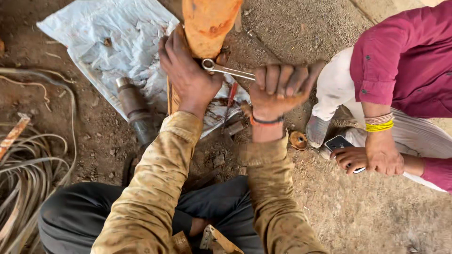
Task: The person sits on the ground and uses a metal bar and wrench to loosen and tighten a bolt on a vertical rusty pipe. They repeatedly adjust the bolt and reposition the tools while another person sits nearby.
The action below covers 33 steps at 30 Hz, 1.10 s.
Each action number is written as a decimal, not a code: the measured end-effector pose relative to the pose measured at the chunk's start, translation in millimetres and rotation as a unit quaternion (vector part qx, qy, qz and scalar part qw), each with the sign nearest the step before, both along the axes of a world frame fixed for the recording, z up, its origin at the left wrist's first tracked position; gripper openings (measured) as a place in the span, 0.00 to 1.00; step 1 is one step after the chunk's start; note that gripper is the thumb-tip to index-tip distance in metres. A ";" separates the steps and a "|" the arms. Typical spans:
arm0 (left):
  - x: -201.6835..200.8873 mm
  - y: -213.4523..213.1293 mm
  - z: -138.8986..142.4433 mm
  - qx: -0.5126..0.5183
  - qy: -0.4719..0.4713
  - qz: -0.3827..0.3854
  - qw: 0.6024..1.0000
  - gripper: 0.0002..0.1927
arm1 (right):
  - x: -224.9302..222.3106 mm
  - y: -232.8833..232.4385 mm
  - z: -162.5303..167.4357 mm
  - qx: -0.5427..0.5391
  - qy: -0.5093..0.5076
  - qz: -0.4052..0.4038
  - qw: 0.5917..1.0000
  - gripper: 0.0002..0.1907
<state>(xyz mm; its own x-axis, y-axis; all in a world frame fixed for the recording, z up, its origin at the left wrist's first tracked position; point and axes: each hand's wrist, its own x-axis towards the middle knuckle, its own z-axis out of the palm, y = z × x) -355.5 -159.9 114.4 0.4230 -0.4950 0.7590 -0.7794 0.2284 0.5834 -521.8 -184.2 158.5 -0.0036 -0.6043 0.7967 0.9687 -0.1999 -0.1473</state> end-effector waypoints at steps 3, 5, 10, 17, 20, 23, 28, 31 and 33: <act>1.4 -1.3 -3.2 -0.037 -0.029 0.003 0.999 0.50 | 28.7 55.1 -4.8 -0.016 0.022 -0.144 0.989 0.38; 2.4 -0.4 -3.4 -0.017 -0.003 -0.003 1.000 0.52 | 52.9 88.7 -9.6 -0.044 0.116 -0.245 0.962 0.37; 21.1 12.3 5.6 -0.005 0.012 -0.056 0.998 0.65 | 57.6 118.0 18.8 -0.172 0.339 -0.323 0.867 0.35; 37.0 26.8 -13.4 0.065 0.138 -0.137 0.979 0.73 | 41.9 118.3 63.4 -0.336 0.449 -0.281 0.779 0.27; 33.9 20.8 -22.3 0.046 0.153 -0.112 0.981 0.71 | 49.2 109.8 60.7 -0.411 0.456 -0.274 0.740 0.23; 34.0 16.9 -25.4 0.034 0.151 -0.099 0.983 0.69 | 64.8 109.5 54.9 -0.487 0.467 -0.290 0.679 0.22; 33.5 19.8 -27.7 0.000 0.177 -0.122 0.977 0.67 | 172.6 107.6 42.5 -0.473 0.473 -0.489 0.560 0.23; 36.2 22.7 -29.2 -0.001 0.173 -0.137 0.975 0.65 | 270.7 49.0 38.9 -0.374 0.628 -0.550 0.403 0.13; 37.2 30.3 -32.6 0.006 0.173 -0.144 0.974 0.64 | 291.3 10.6 36.0 -0.288 0.634 -0.598 0.397 0.12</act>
